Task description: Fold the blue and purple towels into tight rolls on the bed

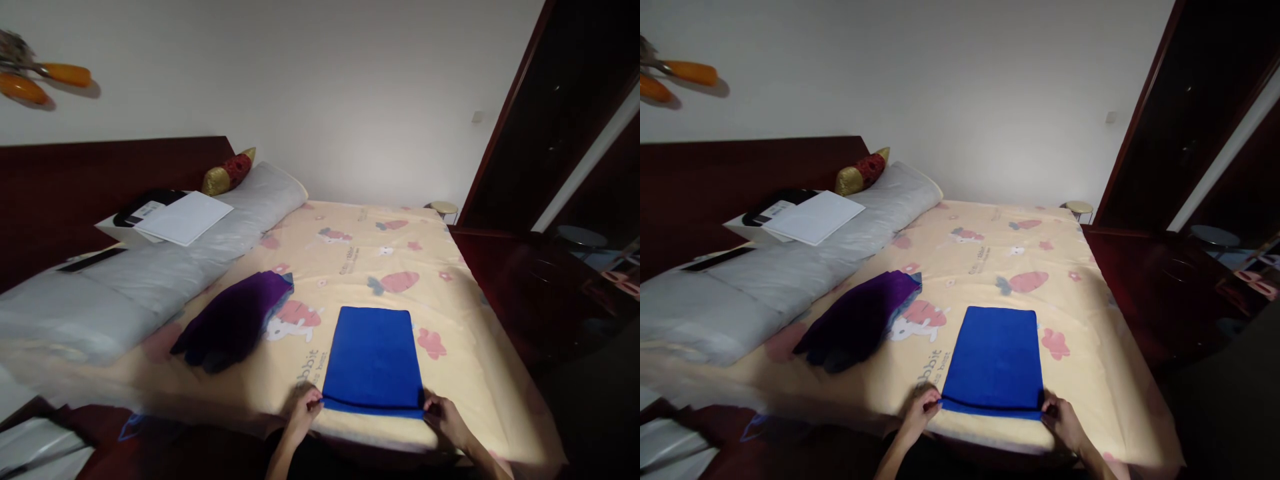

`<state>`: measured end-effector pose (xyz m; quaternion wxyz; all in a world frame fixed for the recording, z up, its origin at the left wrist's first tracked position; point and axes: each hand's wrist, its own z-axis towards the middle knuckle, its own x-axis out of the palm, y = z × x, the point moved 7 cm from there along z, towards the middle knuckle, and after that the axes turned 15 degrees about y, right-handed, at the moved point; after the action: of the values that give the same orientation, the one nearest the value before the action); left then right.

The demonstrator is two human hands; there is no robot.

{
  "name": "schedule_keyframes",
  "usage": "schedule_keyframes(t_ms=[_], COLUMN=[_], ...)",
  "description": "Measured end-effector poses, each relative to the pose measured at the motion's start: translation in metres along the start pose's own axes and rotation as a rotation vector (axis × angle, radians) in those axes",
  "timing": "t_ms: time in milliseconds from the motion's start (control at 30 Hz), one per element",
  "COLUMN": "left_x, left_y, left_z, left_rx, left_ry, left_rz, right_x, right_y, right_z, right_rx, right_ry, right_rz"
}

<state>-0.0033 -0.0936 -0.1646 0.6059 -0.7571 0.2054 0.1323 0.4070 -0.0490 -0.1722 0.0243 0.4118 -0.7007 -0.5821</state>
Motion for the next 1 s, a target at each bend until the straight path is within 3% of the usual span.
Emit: schedule_keyframes(t_ms=[167,433,600,767,1000], left_x=[0.003,0.011,0.035,0.038,0.048], left_y=[-0.007,-0.035,-0.055,-0.066,-0.073], left_z=[0.004,-0.009,-0.008,-0.004,0.000], left_rx=[-0.062,-0.186,-0.155,-0.309,-0.387], left_ry=[-0.072,-0.292,-0.146,-0.150,-0.108], left_rz=[0.130,0.501,0.835,0.899,0.955], right_x=[-0.002,0.005,0.006,0.007,0.013], right_y=[0.008,0.018,0.033,0.039,0.046], right_z=[0.003,0.004,-0.001,-0.002,0.000], right_rx=[0.007,0.102,0.087,0.049,0.046], right_ry=[-0.013,-0.109,-0.182,-0.199,-0.117], right_rz=[-0.079,-0.243,-0.556,-0.711,-0.813])
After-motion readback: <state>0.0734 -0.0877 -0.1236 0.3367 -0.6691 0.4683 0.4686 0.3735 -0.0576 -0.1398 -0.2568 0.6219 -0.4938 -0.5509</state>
